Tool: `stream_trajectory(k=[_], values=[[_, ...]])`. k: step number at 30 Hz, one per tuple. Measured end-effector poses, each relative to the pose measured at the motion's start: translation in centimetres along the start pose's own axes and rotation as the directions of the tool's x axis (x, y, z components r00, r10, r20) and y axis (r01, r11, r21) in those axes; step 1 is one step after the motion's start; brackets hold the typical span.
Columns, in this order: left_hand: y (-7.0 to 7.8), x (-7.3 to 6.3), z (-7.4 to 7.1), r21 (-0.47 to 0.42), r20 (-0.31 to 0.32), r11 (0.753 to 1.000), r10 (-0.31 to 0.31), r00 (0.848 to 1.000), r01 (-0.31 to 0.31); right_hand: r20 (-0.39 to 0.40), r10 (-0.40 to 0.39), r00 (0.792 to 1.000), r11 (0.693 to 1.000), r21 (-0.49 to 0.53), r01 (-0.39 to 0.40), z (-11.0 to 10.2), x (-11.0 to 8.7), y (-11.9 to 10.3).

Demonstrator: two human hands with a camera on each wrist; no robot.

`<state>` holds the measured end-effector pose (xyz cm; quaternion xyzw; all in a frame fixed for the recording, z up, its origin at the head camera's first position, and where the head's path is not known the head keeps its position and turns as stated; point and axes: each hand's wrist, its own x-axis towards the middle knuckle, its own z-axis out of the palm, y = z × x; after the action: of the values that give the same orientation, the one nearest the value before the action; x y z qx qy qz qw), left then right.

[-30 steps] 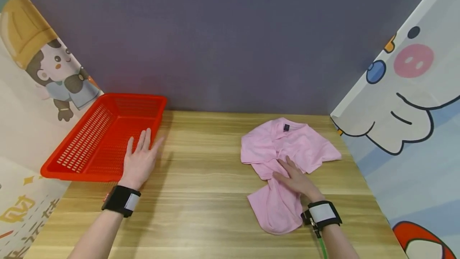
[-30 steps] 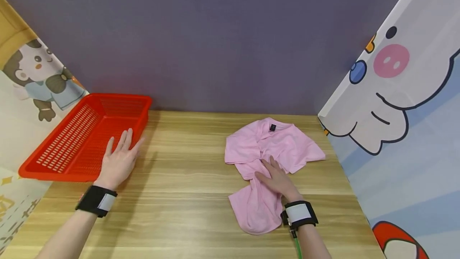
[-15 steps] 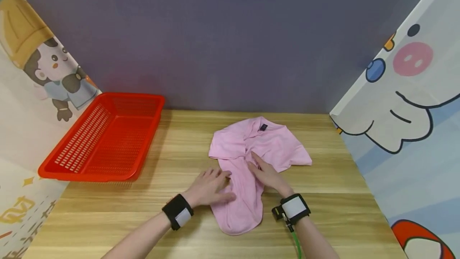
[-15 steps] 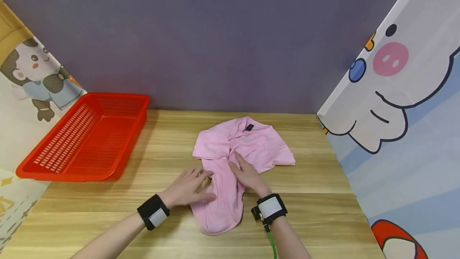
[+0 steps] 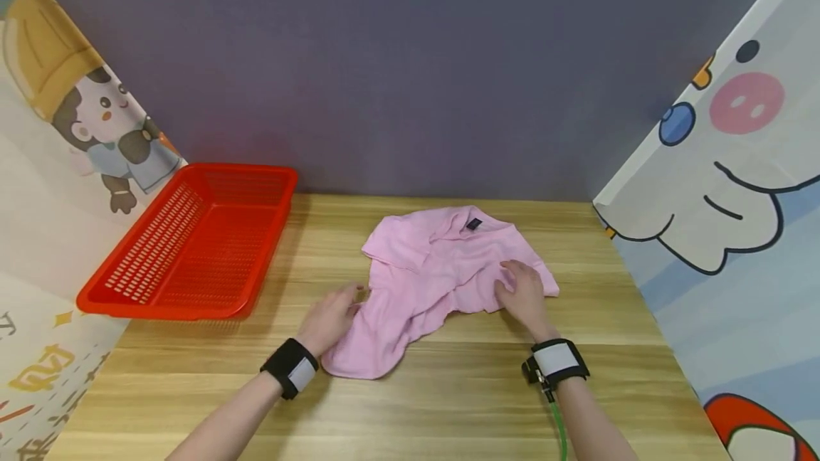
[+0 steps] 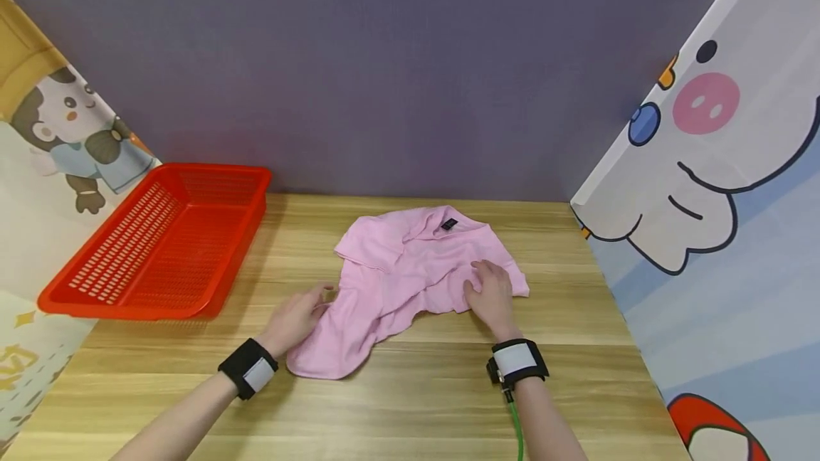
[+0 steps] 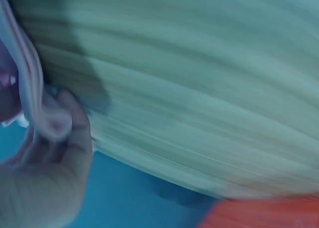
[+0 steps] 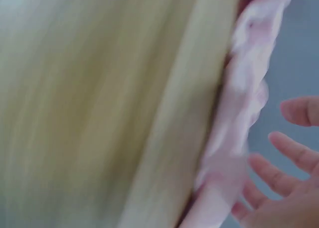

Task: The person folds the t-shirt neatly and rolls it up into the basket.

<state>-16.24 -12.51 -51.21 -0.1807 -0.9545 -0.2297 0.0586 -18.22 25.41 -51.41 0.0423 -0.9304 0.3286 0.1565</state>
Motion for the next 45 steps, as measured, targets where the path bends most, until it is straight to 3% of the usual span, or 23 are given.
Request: stream_trajectory(k=[4, 6, 8, 11, 15, 20, 23, 25, 27, 29, 31, 34, 36, 37, 38, 39, 40, 41, 42, 43, 44, 45], values=[[-2.0, -0.1, -0.6, 0.142, -0.199, 0.986, -0.053, 0.979, 0.083, 0.03, 0.069, 0.997, 0.993, -0.095, -0.065, -1.1, -0.4, 2.3], [-2.4, -0.4, -0.8, 0.154, -0.214, 0.986, -0.024, 0.977, 0.058, 0.038, 0.098, 0.995, 0.99, -0.106, -0.093, -1.7, -0.6, 2.9], [-2.2, -0.7, -0.9, 0.134, -0.157, 0.991, 0.026, 0.987, -0.005, 0.038, 0.124, 0.992, 0.987, -0.109, -0.119, -2.2, -0.6, 3.2], [-1.6, -1.2, -0.9, 0.131, -0.005, 0.988, 0.079, 0.997, -0.078, 0.064, 0.179, 0.982, 0.979, -0.115, -0.171, -2.9, -0.4, 3.2], [-0.6, -1.8, -0.9, 0.205, 0.132, 0.97, 0.101, 0.986, -0.127, 0.134, 0.253, 0.958, 0.964, -0.12, -0.238, -3.5, 0.0, 2.8], [0.2, -2.1, -0.6, 0.195, 0.192, 0.96, 0.165, 0.967, -0.203, 0.21, 0.322, 0.923, 0.947, -0.073, -0.314, -3.5, 0.4, 2.3], [0.2, -1.7, -0.6, 0.136, 0.136, 0.97, 0.181, 0.974, -0.199, 0.221, 0.319, 0.922, 0.947, -0.025, -0.322, -3.2, 0.5, 2.0], [-0.1, -1.2, -1.0, 0.064, 0.057, 0.985, 0.157, 0.986, -0.16, 0.168, 0.312, 0.935, 0.941, 0.081, -0.329, -3.0, 0.6, 1.7], [-0.4, -0.6, -1.9, -0.043, -0.032, 0.996, 0.077, 0.996, -0.079, 0.081, 0.307, 0.948, 0.922, 0.223, -0.317, -3.3, 0.7, 1.3], [-0.7, 0.2, -3.5, -0.18, -0.13, 0.983, -0.053, 0.99, 0.029, -0.019, 0.318, 0.948, 0.882, 0.373, -0.289, -4.1, 0.8, 0.6], [-0.9, 1.1, -5.5, -0.317, -0.217, 0.939, -0.209, 0.954, 0.134, -0.111, 0.338, 0.935, 0.844, 0.475, -0.249, -5.5, 0.9, -0.2], [-1.0, 2.5, -8.6, -0.51, -0.317, 0.833, -0.413, 0.854, 0.214, -0.206, 0.385, 0.9, 0.793, 0.572, -0.208, -8.0, 1.0, -1.4], [-0.9, 3.5, -10.3, -0.634, -0.342, 0.745, -0.51, 0.789, 0.207, -0.244, 0.407, 0.88, 0.757, 0.63, -0.175, -9.3, 1.0, -1.9], [-0.8, 4.0, -11.0, -0.692, -0.343, 0.698, -0.545, 0.765, 0.187, -0.249, 0.414, 0.876, 0.744, 0.647, -0.167, -9.9, 1.1, -1.9], [-0.6, 4.6, -11.6, -0.75, -0.334, 0.643, -0.569, 0.751, 0.154, -0.246, 0.419, 0.874, 0.731, 0.662, -0.164, -10.3, 1.1, -2.0], [-0.6, 5.1, -12.1, -0.802, -0.314, 0.587, -0.578, 0.754, 0.116, -0.229, 0.421, 0.878, 0.726, 0.665, -0.175, -10.7, 1.1, -1.9], [-0.5, 5.5, -12.5, -0.847, -0.287, 0.527, -0.566, 0.773, 0.071, -0.197, 0.423, 0.884, 0.728, 0.655, -0.202, -10.9, 1.0, -1.7], [-0.5, 6.0, -12.7, -0.885, -0.254, 0.464, -0.541, 0.802, 0.032, -0.159, 0.417, 0.895, 0.745, 0.623, -0.237, -11.0, 0.9, -1.4], [-0.5, 6.3, -12.8, -0.898, -0.22, 0.439, -0.503, 0.836, 0.027, -0.113, 0.408, 0.906, 0.774, 0.568, -0.278, -11.1, 0.8, -1.0], [-0.7, 6.5, -12.8, -0.895, -0.188, 0.445, -0.447, 0.874, 0.036, -0.058, 0.4, 0.915, 0.805, 0.5, -0.32, -11.1, 0.6, -0.7], [-0.9, 6.5, -12.5, -0.876, -0.157, 0.478, -0.39, 0.907, 0.054, 0.0, 0.393, 0.92, 0.831, 0.428, -0.355, -11.0, 0.3, -0.3], [-1.1, 6.4, -12.1, -0.837, -0.131, 0.543, -0.33, 0.935, 0.074, 0.065, 0.387, 0.92, 0.852, 0.354, -0.384, -10.9, 0.1, 0.2]])
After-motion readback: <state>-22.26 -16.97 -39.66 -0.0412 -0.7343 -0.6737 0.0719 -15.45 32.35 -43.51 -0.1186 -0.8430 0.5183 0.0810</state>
